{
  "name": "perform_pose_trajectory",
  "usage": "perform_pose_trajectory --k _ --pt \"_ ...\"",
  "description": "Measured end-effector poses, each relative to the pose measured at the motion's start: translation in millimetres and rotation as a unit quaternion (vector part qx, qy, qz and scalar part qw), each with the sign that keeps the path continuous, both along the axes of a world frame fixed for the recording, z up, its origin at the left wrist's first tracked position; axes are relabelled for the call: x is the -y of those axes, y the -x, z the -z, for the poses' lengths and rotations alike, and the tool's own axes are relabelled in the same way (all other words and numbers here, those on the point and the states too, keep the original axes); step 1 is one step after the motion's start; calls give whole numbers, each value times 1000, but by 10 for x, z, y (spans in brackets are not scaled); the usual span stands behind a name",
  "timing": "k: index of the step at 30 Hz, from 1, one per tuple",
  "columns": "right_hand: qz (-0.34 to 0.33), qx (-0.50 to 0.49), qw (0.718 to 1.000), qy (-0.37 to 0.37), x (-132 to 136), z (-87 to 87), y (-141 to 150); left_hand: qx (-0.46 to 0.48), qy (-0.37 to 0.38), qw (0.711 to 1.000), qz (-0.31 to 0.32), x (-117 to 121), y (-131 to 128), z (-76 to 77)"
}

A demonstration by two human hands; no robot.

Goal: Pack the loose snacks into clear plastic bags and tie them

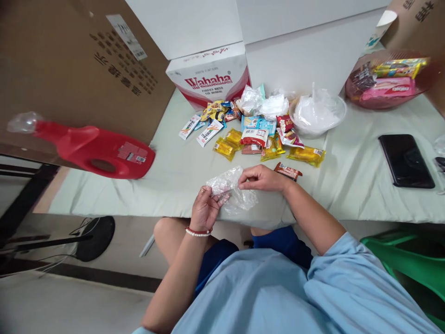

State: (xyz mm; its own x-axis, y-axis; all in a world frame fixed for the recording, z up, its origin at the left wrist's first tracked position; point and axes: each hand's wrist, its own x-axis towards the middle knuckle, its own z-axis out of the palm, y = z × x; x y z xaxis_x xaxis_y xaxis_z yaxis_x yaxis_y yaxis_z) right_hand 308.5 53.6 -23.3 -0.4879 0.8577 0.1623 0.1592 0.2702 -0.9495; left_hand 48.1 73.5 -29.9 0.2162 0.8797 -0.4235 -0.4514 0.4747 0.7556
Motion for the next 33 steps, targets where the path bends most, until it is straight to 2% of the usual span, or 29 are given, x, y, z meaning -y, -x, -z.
perform_pose_trajectory --k 2,5,8,11,15,18,21,24,27,29,30,33 --pt "84 31 993 -73 -5 82 111 7 7 1000 29 53 -50 -2" --pt "92 107 981 -135 -13 219 262 15 -12 998 61 155 -155 9" --pt "100 112 978 -142 -32 294 318 -4 -45 996 76 235 -257 45" --pt "108 59 986 -111 -51 253 274 -66 -45 993 93 250 -299 76" --pt "149 -39 987 39 -55 99 129 -106 -25 991 79 205 -200 17" --pt "230 -115 960 111 -77 42 -1 -129 -25 989 68 180 -45 -74" --pt "339 -137 923 117 -132 85 -106 -154 -16 986 66 166 101 -112" --pt "436 -73 894 67 -170 139 -149 -181 -7 981 63 148 179 -69" --pt "493 -18 870 -9 -122 73 -123 -233 -48 971 27 153 181 -22" --pt "492 -8 870 -26 -30 -54 -71 -277 -115 954 10 191 157 -40" --pt "476 -3 879 -20 31 -132 -32 -303 -153 941 10 223 139 -68" --pt "366 28 930 31 238 -347 135 -385 -276 879 40 357 67 -201"
